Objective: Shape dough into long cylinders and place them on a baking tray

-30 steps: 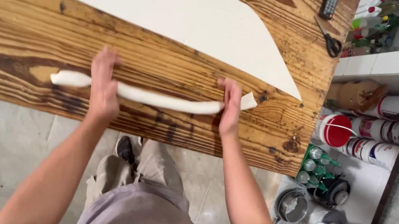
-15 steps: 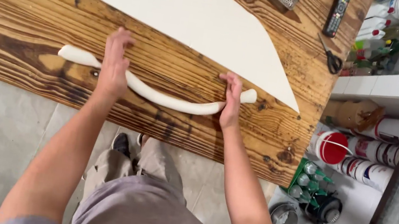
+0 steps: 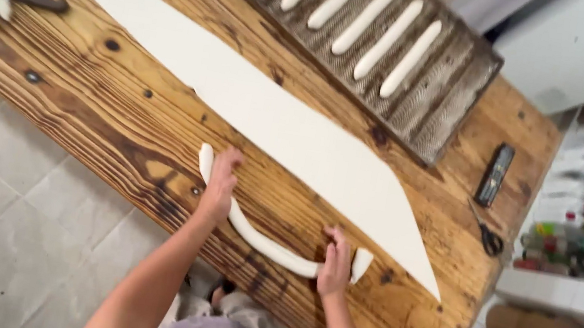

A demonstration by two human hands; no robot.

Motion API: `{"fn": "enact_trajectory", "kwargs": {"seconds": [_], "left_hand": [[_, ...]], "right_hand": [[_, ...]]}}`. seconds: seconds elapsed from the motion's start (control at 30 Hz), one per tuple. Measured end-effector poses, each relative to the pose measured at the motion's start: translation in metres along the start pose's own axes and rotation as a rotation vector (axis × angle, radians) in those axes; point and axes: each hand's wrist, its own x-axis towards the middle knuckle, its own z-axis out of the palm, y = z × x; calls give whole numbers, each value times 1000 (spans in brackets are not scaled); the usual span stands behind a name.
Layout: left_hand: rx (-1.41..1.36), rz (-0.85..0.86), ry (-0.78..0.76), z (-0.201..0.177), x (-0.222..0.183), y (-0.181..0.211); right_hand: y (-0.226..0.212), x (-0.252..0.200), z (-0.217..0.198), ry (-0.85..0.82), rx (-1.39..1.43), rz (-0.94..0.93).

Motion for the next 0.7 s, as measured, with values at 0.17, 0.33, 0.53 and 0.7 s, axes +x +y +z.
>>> {"fn": "enact_trajectory", "kwargs": {"seconds": [0.17, 0.33, 0.53, 0.7], "left_hand": [[-12, -233, -145, -16, -53, 46], [25, -258, -195, -20, -67, 57], [-282, -240, -18, 18, 1, 21], [-175, -369, 0, 16, -4, 17]], "right_hand": [[-19, -38, -12, -104, -155, -141], [-51, -73, -29, -342, -371, 184], [-38, -59, -16, -196, -360, 188], [-22, -66, -20, -229, -405, 93]]}}
